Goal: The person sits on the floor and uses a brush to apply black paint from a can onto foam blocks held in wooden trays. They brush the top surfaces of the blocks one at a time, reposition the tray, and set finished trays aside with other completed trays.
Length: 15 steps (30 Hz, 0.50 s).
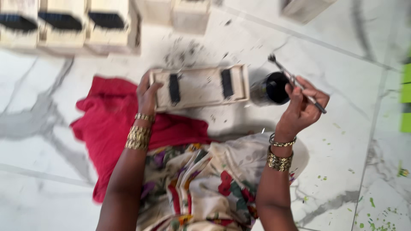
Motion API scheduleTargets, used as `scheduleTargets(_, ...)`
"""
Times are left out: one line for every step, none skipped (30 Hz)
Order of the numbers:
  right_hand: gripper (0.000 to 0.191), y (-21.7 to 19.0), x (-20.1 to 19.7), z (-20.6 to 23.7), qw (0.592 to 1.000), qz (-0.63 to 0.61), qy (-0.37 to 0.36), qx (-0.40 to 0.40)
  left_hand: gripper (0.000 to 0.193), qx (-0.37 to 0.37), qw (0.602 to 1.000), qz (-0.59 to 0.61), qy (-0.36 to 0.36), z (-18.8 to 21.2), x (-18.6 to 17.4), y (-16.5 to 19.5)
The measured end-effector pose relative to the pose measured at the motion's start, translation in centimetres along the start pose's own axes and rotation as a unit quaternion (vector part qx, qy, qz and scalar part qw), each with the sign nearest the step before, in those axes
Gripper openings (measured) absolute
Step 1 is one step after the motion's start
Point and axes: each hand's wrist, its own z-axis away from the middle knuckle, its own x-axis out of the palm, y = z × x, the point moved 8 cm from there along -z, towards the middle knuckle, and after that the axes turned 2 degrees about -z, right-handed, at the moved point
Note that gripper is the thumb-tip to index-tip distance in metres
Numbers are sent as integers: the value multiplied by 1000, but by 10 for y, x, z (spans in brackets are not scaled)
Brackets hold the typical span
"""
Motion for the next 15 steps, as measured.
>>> scheduleTargets(18, 5, -15, -6, 1000, -2, 31, -2, 51, 14, 1000, 11, 9, 0, -1, -1)
scheduleTargets(19, 10, -31, -7, 998, 0, 60, 3, 51, 20, 999, 21, 18, 2, -3, -5)
scheduleTargets(19, 15, -47, -5, 996, 4, 87, 15, 50, 26, 998, 13, 51, 5, -9, -8)
scheduleTargets(20, 22, -59, -2, 995, -6, 91, 28, 48, 32, 996, 4, 87, 11, -14, -12)
scheduleTargets(20, 32, -68, -2, 995, -19, 95, 39, 44, 34, 993, 36, 109, 17, -18, -17)
scheduleTargets(20, 41, -74, -3, 993, -37, 99, 47, 40, 39, 988, 69, 131, 21, -20, -22)
scheduleTargets(18, 46, -77, -3, 995, -7, 92, 43, 36, 43, 982, 101, 154, 27, -23, -26)
scheduleTargets(17, 52, -78, 1, 995, 25, 84, 43, 34, 52, 980, 84, 172, 34, -23, -29)
scheduleTargets(15, 58, -78, 3, 995, 55, 76, 43, 33, 62, 978, 67, 190, 41, -24, -31)
scheduleTargets(14, 64, -72, 4, 993, 89, 54, 49, 32, 73, 974, 52, 209, 46, -24, -31)
scheduleTargets(13, 70, -66, 5, 990, 122, 31, 55, 40, 82, 975, 99, 184, 48, -19, -32)
scheduleTargets(12, 75, -60, 6, 986, 157, 6, 62, 48, 88, 973, 145, 159, 52, -15, -33)
scheduleTargets(12, 75, -54, 5, 980, 195, -11, 39, 57, 93, 968, 189, 134, 56, -12, -34)
scheduleTargets(12, 76, -46, 5, 972, 232, -28, 18, 70, 95, 981, 124, 112, 62, -11, -32)
scheduleTargets(13, 77, -39, 4, 962, 269, -47, -4, 84, 96, 990, 59, 90, 69, -11, -31)
